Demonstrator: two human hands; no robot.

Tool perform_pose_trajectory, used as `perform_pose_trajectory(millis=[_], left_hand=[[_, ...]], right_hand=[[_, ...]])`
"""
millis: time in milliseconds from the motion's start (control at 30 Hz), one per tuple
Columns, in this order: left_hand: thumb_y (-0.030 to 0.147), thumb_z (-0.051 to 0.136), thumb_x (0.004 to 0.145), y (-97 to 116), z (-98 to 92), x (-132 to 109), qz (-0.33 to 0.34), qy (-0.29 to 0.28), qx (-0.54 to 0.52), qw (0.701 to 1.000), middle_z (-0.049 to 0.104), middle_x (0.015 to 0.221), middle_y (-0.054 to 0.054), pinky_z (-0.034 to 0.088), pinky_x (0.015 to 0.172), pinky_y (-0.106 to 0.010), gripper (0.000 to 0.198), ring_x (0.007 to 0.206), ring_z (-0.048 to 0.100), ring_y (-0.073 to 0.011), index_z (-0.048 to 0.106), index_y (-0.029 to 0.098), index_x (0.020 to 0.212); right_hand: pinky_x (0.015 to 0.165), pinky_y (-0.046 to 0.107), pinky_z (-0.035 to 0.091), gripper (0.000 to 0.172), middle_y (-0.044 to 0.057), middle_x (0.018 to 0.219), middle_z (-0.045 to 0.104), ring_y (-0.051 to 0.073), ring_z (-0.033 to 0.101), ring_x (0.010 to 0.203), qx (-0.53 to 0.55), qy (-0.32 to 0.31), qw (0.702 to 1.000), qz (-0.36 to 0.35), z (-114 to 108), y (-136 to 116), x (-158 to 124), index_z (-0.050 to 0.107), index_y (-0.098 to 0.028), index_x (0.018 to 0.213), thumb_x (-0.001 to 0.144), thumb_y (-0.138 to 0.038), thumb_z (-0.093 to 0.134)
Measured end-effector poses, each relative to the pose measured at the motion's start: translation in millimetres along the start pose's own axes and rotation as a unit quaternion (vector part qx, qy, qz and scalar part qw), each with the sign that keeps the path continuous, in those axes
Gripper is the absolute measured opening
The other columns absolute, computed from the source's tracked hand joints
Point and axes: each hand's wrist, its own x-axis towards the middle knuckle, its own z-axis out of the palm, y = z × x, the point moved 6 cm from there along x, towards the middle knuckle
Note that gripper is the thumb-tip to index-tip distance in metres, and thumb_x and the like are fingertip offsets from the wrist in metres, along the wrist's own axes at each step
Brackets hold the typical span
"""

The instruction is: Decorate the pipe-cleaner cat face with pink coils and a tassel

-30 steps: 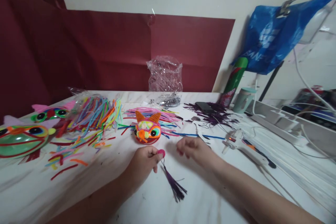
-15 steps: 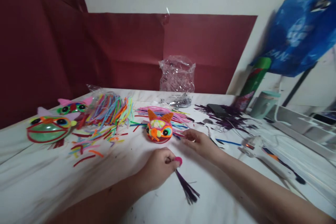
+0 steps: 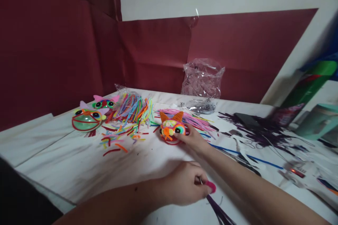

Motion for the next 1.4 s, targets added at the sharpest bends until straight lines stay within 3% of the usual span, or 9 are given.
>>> perform_pose_trajectory(millis=[133, 267, 467, 600, 767, 967, 1100, 1267, 1400], left_hand=[[0.025, 0.056, 0.07, -10.2, -2.6, 4.6, -0.062, -0.003, -0.069, 0.996, 0.045, 0.053, 0.004, 0.027, 0.045, -0.021, 0.014, 0.048, 0.038, -0.0082, 0.054, 0.015, 0.06], [0.034, 0.055, 0.072, -32.3, -15.3, 12.0, -0.159, 0.058, -0.129, 0.977, 0.043, 0.044, 0.006, 0.024, 0.041, -0.021, 0.022, 0.04, 0.035, -0.0075, 0.05, 0.016, 0.06], [0.041, 0.057, 0.072, -43.8, -25.1, 20.1, -0.134, 0.109, -0.171, 0.97, 0.047, 0.044, 0.004, 0.024, 0.043, -0.021, 0.029, 0.041, 0.036, -0.0072, 0.052, 0.015, 0.06], [0.036, 0.057, 0.072, -36.8, -23.4, 19.2, -0.107, 0.121, -0.201, 0.966, 0.048, 0.048, 0.004, 0.029, 0.047, -0.021, 0.025, 0.044, 0.042, -0.0078, 0.054, 0.014, 0.059], [0.032, 0.059, 0.069, -25.3, -31.2, 17.6, -0.073, 0.171, -0.182, 0.966, 0.047, 0.049, 0.004, 0.03, 0.046, -0.021, 0.021, 0.046, 0.041, -0.008, 0.053, 0.014, 0.059], [0.037, 0.055, 0.071, -22.3, -32.5, 18.1, -0.093, 0.153, -0.16, 0.971, 0.049, 0.047, 0.003, 0.031, 0.045, -0.022, 0.026, 0.043, 0.042, -0.0085, 0.052, 0.014, 0.06], [0.033, 0.054, 0.071, -28.3, -25.9, 18.0, -0.113, 0.134, -0.2, 0.964, 0.051, 0.047, 0.001, 0.034, 0.049, -0.024, 0.023, 0.044, 0.047, -0.0099, 0.051, 0.014, 0.057], [0.033, 0.059, 0.07, -32.2, -13.8, 19.8, -0.115, 0.078, -0.375, 0.917, 0.055, 0.052, -0.001, 0.039, 0.052, -0.026, 0.021, 0.048, 0.055, -0.014, 0.056, 0.012, 0.069], [0.026, 0.069, 0.063, -31.3, -18.0, 20.5, -0.113, 0.087, -0.46, 0.876, 0.057, 0.055, -0.001, 0.041, 0.054, -0.026, 0.02, 0.05, 0.053, -0.0116, 0.06, 0.011, 0.073]], right_hand=[[0.07, 0.032, 0.049, 0.065, 0.009, 0.101, 0.063, 0.021, 0.06, 0.084, -0.003, -0.015, 1.0, 0.011, 10.3, -6.3, 7.9, 0.048, -0.016, 0.114, 0.06, -0.041, 0.073], [0.069, 0.029, 0.047, 0.054, 0.009, 0.106, 0.06, 0.018, 0.058, 0.085, 0.007, 0.008, 1.0, 0.007, -17.8, -14.2, 6.6, 0.052, -0.016, 0.108, 0.064, -0.041, 0.069], [0.055, 0.027, 0.041, 0.034, 0.001, 0.061, 0.059, 0.013, 0.051, 0.056, 0.03, 0.0, 0.999, 0.029, -57.5, -11.4, -36.8, 0.058, -0.015, 0.069, 0.068, -0.049, 0.062], [0.056, 0.026, 0.039, 0.034, 0.0, 0.059, 0.058, 0.011, 0.049, 0.055, 0.099, -0.06, 0.992, 0.057, -43.8, -4.4, -75.8, 0.06, -0.014, 0.067, 0.071, -0.048, 0.062], [0.069, 0.028, 0.041, 0.027, 0.002, 0.074, 0.065, 0.015, 0.058, 0.073, 0.268, -0.163, 0.948, 0.051, -17.6, -9.9, -99.9, 0.06, -0.016, 0.086, 0.067, -0.032, 0.073], [0.055, 0.026, 0.037, 0.039, 0.001, 0.055, 0.061, 0.012, 0.051, 0.052, 0.222, -0.091, 0.967, 0.084, -20.4, 5.7, -99.1, 0.059, -0.015, 0.067, 0.066, -0.053, 0.068], [0.056, 0.027, 0.038, 0.043, 0.0, 0.054, 0.058, 0.012, 0.05, 0.05, 0.231, -0.101, 0.965, 0.076, -21.5, 3.4, -99.0, 0.059, -0.015, 0.064, 0.065, -0.057, 0.066], [0.059, 0.027, 0.038, 0.038, 0.001, 0.056, 0.061, 0.013, 0.053, 0.055, 0.254, -0.129, 0.956, 0.065, -18.2, -0.3, -99.6, 0.06, -0.015, 0.065, 0.068, -0.052, 0.066], [0.054, 0.025, 0.036, 0.035, 0.0, 0.052, 0.061, 0.011, 0.051, 0.049, 0.238, -0.098, 0.962, 0.091, -21.3, 7.5, -99.3, 0.06, -0.014, 0.065, 0.068, -0.048, 0.068]])
